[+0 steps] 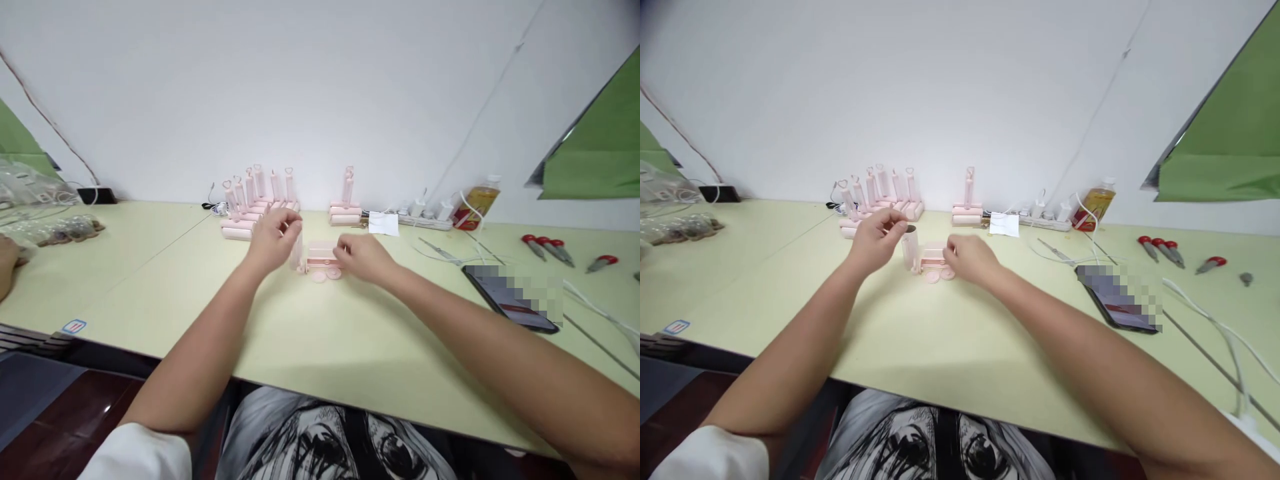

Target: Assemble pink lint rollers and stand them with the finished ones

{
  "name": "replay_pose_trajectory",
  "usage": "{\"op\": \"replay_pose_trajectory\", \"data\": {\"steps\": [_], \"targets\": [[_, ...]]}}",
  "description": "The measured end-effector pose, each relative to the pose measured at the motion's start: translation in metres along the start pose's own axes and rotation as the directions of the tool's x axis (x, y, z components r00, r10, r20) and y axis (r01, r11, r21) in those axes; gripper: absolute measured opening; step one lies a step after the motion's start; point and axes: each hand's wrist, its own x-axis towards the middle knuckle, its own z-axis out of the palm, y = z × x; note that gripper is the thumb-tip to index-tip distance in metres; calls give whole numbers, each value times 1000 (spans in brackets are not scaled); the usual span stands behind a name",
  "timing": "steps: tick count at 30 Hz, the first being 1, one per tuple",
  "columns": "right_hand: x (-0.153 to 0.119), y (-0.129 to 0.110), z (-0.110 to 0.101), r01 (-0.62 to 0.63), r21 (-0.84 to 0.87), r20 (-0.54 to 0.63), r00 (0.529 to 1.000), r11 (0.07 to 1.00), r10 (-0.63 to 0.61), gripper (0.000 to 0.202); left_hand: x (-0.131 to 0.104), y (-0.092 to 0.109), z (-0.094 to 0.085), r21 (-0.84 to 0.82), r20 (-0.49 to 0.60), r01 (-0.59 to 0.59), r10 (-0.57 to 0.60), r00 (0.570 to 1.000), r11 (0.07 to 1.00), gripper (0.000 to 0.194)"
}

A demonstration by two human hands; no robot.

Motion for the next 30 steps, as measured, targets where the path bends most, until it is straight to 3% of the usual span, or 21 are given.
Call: {"op": "replay_pose_trajectory", "data": {"steps": [3, 6, 8, 13, 19, 21, 24, 27, 30], "targets": [[-35, -7, 9, 14, -153, 177, 984, 988, 14, 32, 12, -31, -17, 257, 99, -63, 38, 994, 964, 34], [-48, -4, 19, 45, -178, 253, 967, 983, 2, 37, 10, -48, -16, 334, 274, -141, 47, 960, 932, 47], [-49, -1, 25, 48, -163, 270, 963, 986, -2, 36, 7, -53, -11, 348, 327, -155, 35, 944, 925, 47], [-52, 0, 26, 41, -122, 286, 958, 992, -5, 25, 8, -58, -5, 337, 323, -143, 28, 946, 930, 31], [-76, -4, 21, 98, -75, 255, 964, 992, -76, 24, 11, -61, -4, 379, 252, -54, -47, 967, 924, 16], [-84, -3, 22, 125, 0, 156, 980, 992, -124, 20, 13, -62, -6, 394, 188, -10, -70, 980, 919, 14], [-90, 1, 18, 178, 225, 2, 983, 958, -184, 14, 16, -60, -13, 370, -44, 98, -88, 995, 924, 14], [-92, 10, 10, 184, 454, -75, 983, 872, -168, 13, 17, -44, -23, 230, -337, 152, -68, 939, 961, 19], [-90, 18, 6, 164, 593, -191, 980, 788, -60, 17, 8, -14, -21, 30, -503, 41, -20, 864, 999, 25]]}}
